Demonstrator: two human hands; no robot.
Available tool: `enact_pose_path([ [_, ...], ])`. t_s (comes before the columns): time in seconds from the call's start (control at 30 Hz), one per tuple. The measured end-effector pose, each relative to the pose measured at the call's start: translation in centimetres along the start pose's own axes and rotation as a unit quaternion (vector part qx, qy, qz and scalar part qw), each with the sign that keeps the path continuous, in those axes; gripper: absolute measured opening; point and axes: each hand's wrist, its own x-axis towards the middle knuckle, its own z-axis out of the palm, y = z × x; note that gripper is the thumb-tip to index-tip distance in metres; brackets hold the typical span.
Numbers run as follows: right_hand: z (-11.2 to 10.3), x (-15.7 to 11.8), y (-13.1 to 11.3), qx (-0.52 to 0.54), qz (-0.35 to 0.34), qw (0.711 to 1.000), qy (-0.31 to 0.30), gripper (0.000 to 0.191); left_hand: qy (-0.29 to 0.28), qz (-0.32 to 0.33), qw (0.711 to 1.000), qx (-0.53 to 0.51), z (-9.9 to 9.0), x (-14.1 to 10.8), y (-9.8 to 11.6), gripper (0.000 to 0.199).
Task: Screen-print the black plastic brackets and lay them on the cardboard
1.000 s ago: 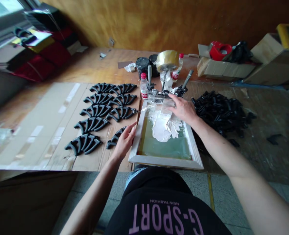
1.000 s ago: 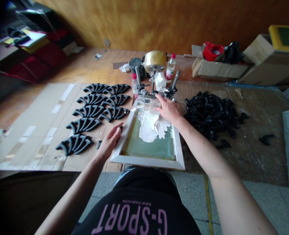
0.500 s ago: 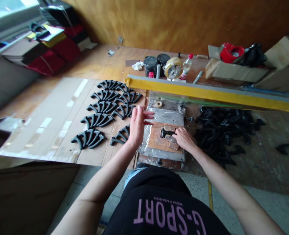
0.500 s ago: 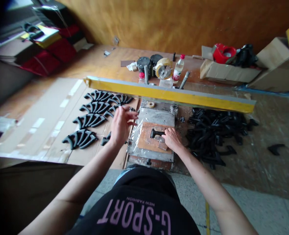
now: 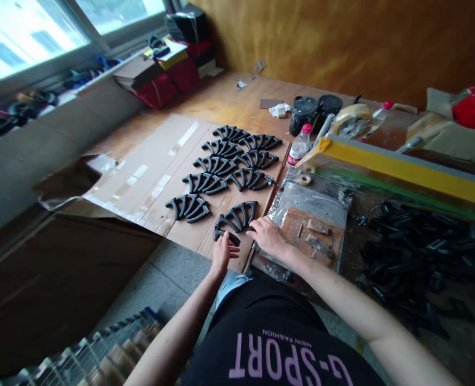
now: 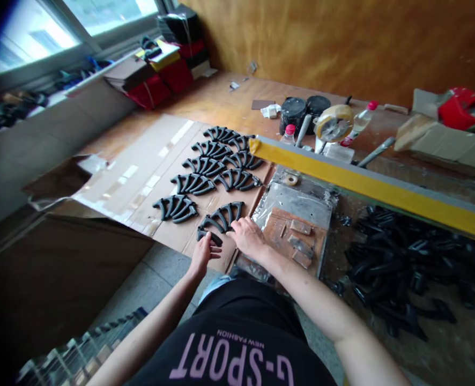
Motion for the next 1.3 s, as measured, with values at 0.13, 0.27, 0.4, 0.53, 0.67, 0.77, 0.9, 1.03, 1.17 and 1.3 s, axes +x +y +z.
enact_pose_path([
  [0.13, 3.0, 4.9, 1.5, -0.035, 0.095, 0.993, -0.065, 0.037, 0.003, -0.043, 0.994, 0.102, -3.4, 4.5, -2.0, 0.046],
  [0.27, 4.7, 6.6, 1.3, -0.037, 0.174, 0.980, -0.091, 0.042, -0.045, -0.034, 0.988, 0.142, -2.8, 7.6, -1.4, 0.047],
  [0.4, 4.9, 6.6, 1.1, -0.030, 0.210, 0.975, -0.061, 0.044, -0.053, -0.001, 0.983, 0.175, -1.5, 10.9, 1.2, 0.046],
  [0.53, 4.5, 7.5, 1.5, -0.006, 0.241, 0.969, -0.058, 0.047, -0.064, 0.025, 0.973, 0.221, -1.0, 13.9, 3.9, 0.043],
  [0.67, 3.7, 7.9, 1.4, 0.059, 0.239, 0.967, -0.061, 0.050, -0.069, 0.037, 0.964, 0.254, -1.0, 15.0, 4.8, 0.045],
  [0.77, 2.6, 6.4, 1.4, 0.153, 0.208, 0.965, -0.038, 0.049, -0.065, 0.043, 0.961, 0.263, -1.7, 14.6, 4.1, 0.044],
  [0.9, 0.6, 1.6, 2.9, 0.228, 0.191, 0.952, 0.077, 0.034, -0.080, 0.055, 0.960, 0.264, -2.7, 13.6, 3.1, 0.040],
  [1.03, -2.0, -5.1, 6.8, 0.197, 0.244, 0.928, 0.202, 0.027, -0.113, 0.071, 0.953, 0.270, -3.2, 13.0, 2.9, 0.037],
  [1.17, -5.1, -13.4, 10.8, 0.106, 0.342, 0.900, 0.250, 0.025, -0.103, 0.084, 0.955, 0.264, -3.3, 13.4, 2.5, 0.037],
  [1.3, -7.8, -21.8, 14.3, -0.052, 0.458, 0.857, 0.230, 0.027, -0.101, 0.100, 0.962, 0.233, -2.7, 13.1, 1.6, 0.036],
])
